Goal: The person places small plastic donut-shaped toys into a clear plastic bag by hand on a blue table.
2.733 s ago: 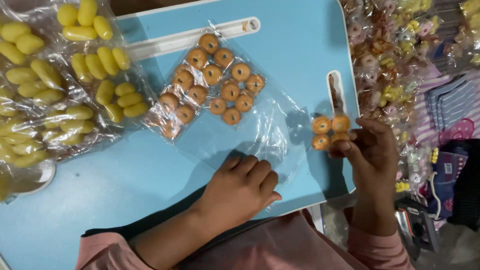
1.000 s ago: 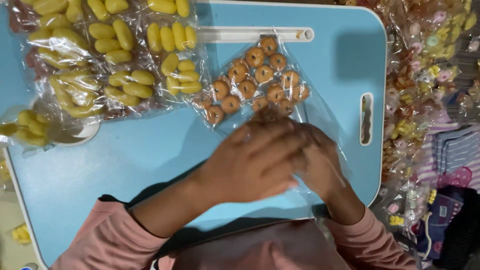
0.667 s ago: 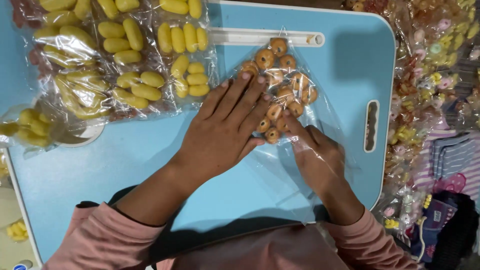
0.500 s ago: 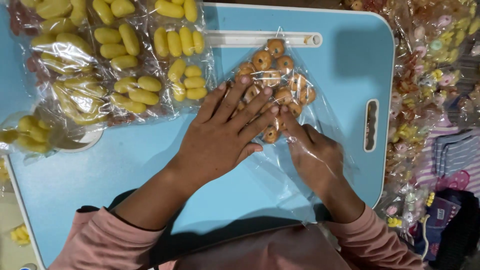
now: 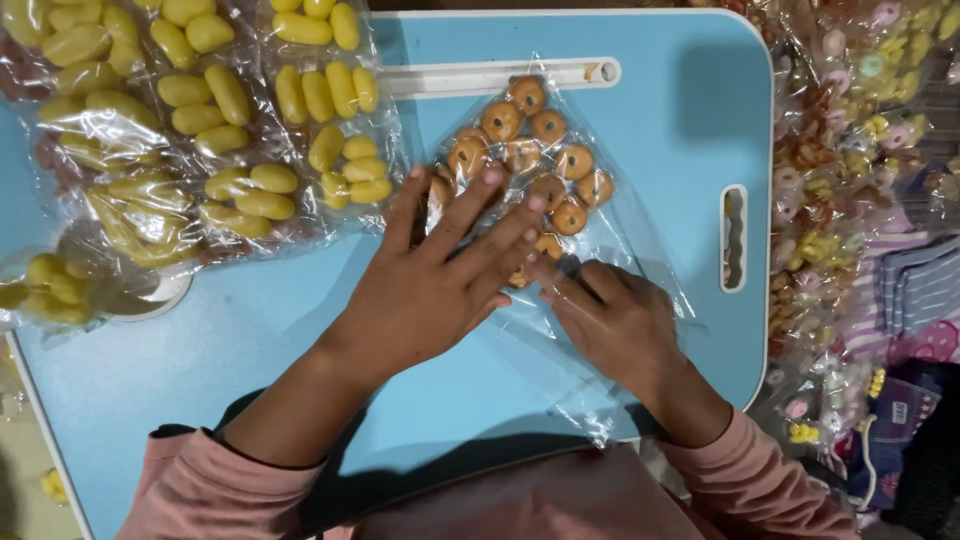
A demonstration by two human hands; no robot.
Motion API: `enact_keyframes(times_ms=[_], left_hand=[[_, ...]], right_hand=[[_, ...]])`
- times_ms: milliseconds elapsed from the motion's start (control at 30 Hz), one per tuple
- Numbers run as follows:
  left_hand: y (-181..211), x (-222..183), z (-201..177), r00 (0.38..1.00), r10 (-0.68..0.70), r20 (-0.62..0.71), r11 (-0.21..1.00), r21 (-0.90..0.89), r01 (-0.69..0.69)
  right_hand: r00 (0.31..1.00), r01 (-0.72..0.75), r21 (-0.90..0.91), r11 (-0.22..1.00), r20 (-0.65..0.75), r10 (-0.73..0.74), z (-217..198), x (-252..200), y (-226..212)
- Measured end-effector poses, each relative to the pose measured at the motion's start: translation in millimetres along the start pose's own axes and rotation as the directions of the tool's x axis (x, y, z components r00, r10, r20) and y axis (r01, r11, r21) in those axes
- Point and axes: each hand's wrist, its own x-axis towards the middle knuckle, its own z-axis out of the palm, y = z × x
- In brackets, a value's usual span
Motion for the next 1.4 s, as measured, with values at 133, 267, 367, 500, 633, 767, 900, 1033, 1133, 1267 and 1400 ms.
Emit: enact_keyframes(times_ms=[133,267,367,500,633,767,900,1033,1133,1267,1400], left_hand=[[3,-2,7,0.989,0.077,-0.130,0.983,-0.158,-0.097],[3,0,10,0.996,0.072,-0.054,0.974,-0.213,-0.082],[2,6,3,0.993,0.102,-0.060,0.971,-0.210,-0.112],[6,15,-1,0.987,0.161,-0.021,0.977,-0.136,-0.162],[12,20,5,0.990,0.136,0.030,0.983,-0.126,-0.131],[13,20,9,0.991,0.132,-0.023,0.986,-0.096,-0.133],[14,20,10,0.988,0.152,-0.030,0.982,-0.113,-0.154],[16,25,12,0.990,0.130,-0.050,0.981,-0.139,-0.136],[16,24,12,0.989,0.130,-0.063,0.981,-0.137,-0.138],[16,22,13,0.991,0.119,-0.053,0.979,-0.160,-0.126],[15,26,12,0.990,0.113,-0.079,0.982,-0.141,-0.123]], right_hand=[[0.997,0.031,-0.056,0.998,0.068,-0.027,2,-7,6],[0.994,0.059,0.062,0.996,0.087,-0.064,2,-29,16],[0.999,0.026,0.121,0.992,0.018,-0.028,-15,-44,20],[0.995,-0.099,0.249,0.963,0.025,0.096,-26,-103,49],[0.881,-0.437,-0.007,0.899,-0.205,0.427,-49,-208,129],[0.247,-0.839,0.466,0.279,-0.129,0.960,-29,-278,187],[0.199,-0.857,0.511,0.073,0.197,0.960,100,-377,179],[-0.212,-0.819,0.543,-0.186,0.015,0.977,182,-395,152],[-0.322,-0.607,0.760,-0.234,0.035,0.946,188,-360,164],[-0.574,-0.436,0.826,-0.358,0.052,0.817,162,-348,241],[-0.583,-0.116,0.893,-0.435,0.293,0.758,35,-235,218]])
